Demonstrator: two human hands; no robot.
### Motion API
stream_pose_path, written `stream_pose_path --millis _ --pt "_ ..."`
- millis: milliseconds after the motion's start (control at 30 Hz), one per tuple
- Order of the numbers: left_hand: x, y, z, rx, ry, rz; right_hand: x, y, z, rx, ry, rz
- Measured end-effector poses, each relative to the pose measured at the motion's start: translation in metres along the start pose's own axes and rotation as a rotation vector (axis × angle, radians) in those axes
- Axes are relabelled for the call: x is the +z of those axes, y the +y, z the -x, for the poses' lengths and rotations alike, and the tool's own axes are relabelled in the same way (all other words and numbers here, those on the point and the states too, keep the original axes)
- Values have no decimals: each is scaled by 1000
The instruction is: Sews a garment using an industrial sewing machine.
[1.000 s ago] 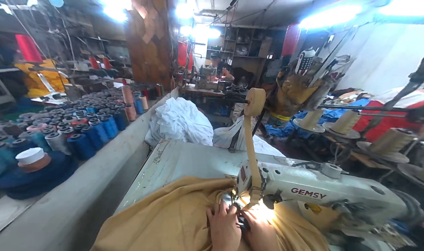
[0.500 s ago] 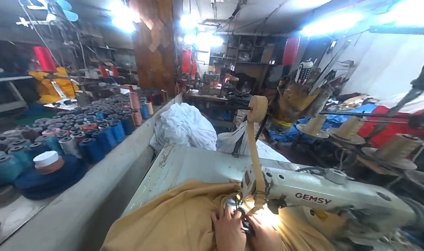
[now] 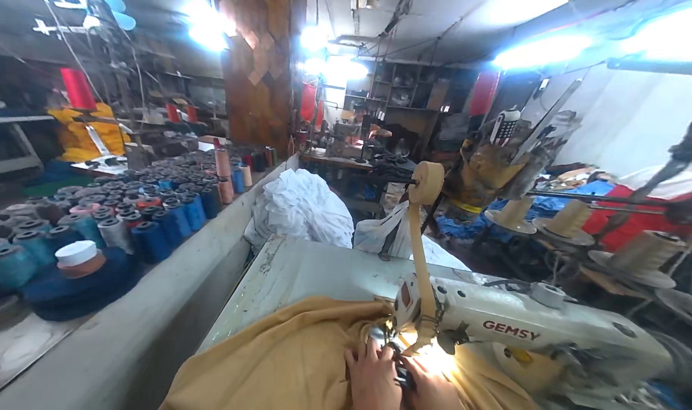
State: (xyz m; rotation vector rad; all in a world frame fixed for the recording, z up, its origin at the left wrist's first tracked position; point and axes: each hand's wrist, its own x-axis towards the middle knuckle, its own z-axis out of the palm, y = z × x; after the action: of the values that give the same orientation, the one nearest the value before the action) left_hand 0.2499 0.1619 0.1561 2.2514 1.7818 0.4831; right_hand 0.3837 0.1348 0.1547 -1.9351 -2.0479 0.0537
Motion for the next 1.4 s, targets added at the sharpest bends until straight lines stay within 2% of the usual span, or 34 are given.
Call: stream_pose_path --millis 300,467,700,767,833,900,1000,1200,1400 --pt "1 -3 2 6 -1 70 1 0 3 6 -37 5" --pt "1 -4 1 11 -40 105 3 3 0 42 -115 18" --pt "0 -2 2 9 -43 72 9 7 0 11 -51 42" --pt "-20 2 3 27 -135 62 29 22 0 -26 59 45" --pt "-32 4 4 35 -189 51 20 19 0 -27 33 16" --pt "-26 3 5 28 -143 59 2 11 -2 -25 -60 -10" --pt "4 -2 3 19 9 55 6 24 -6 -74 -56 -20" --pt "-7 4 -1 -4 -136 26 -1 15 2 -93 -24 -36" --pt "2 -2 -3 11 -80 59 -5 5 15 -49 2 17"
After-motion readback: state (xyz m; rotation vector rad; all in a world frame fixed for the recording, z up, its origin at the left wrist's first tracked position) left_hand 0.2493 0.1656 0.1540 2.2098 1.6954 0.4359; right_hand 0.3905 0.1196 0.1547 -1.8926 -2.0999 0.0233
